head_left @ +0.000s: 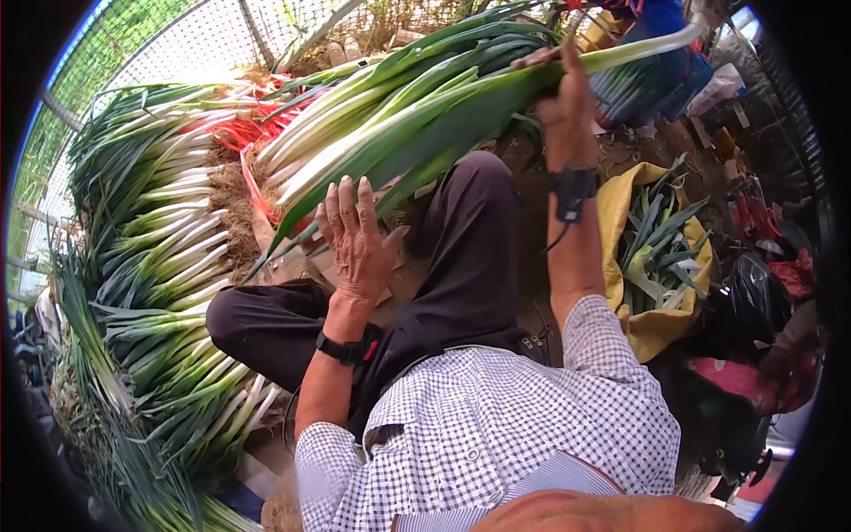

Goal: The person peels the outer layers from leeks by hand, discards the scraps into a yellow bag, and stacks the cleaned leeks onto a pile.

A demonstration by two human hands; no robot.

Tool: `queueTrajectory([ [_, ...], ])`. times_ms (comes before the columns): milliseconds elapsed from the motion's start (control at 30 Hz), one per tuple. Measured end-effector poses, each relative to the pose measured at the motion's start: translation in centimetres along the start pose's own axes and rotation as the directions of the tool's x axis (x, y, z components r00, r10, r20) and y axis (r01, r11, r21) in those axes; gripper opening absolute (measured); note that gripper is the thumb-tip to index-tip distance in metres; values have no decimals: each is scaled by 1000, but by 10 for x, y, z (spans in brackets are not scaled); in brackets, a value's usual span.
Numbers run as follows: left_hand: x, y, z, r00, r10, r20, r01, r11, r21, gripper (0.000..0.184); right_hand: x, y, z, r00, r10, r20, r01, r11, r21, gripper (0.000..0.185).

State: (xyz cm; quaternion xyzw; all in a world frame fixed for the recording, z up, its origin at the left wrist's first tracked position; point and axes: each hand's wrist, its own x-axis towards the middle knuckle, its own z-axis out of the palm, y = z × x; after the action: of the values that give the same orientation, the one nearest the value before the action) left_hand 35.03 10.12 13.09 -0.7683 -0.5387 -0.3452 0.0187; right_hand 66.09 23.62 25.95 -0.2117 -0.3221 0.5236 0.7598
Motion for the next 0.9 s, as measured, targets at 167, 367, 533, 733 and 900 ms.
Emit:
queueTrajectory([
  [167, -41, -48, -43, 953, -55, 297, 13, 990, 140, 58, 91, -269, 16, 853, -486, 189, 489, 621, -612, 40],
  [367, -79, -56, -38, 645, -91, 759, 41, 996, 84, 33, 103, -348, 145, 484, -636, 601, 720, -100, -686, 47],
  [533, -62, -33, -9, 743, 19, 669, 1, 1000, -29, 28, 171, -258, 150, 460, -146, 876, 718, -519, -463, 52],
  [733, -53, -29, 6, 729, -75, 680, 144, 989, -45, 24, 172, 16, 29, 563, 645, 517, 822, -373, -429, 31],
  [900, -35, -60, 10, 862, -111, 495, 81, 993, 81, 39, 132, 116, -30, 525, 831, 183, 771, -374, -515, 24],
])
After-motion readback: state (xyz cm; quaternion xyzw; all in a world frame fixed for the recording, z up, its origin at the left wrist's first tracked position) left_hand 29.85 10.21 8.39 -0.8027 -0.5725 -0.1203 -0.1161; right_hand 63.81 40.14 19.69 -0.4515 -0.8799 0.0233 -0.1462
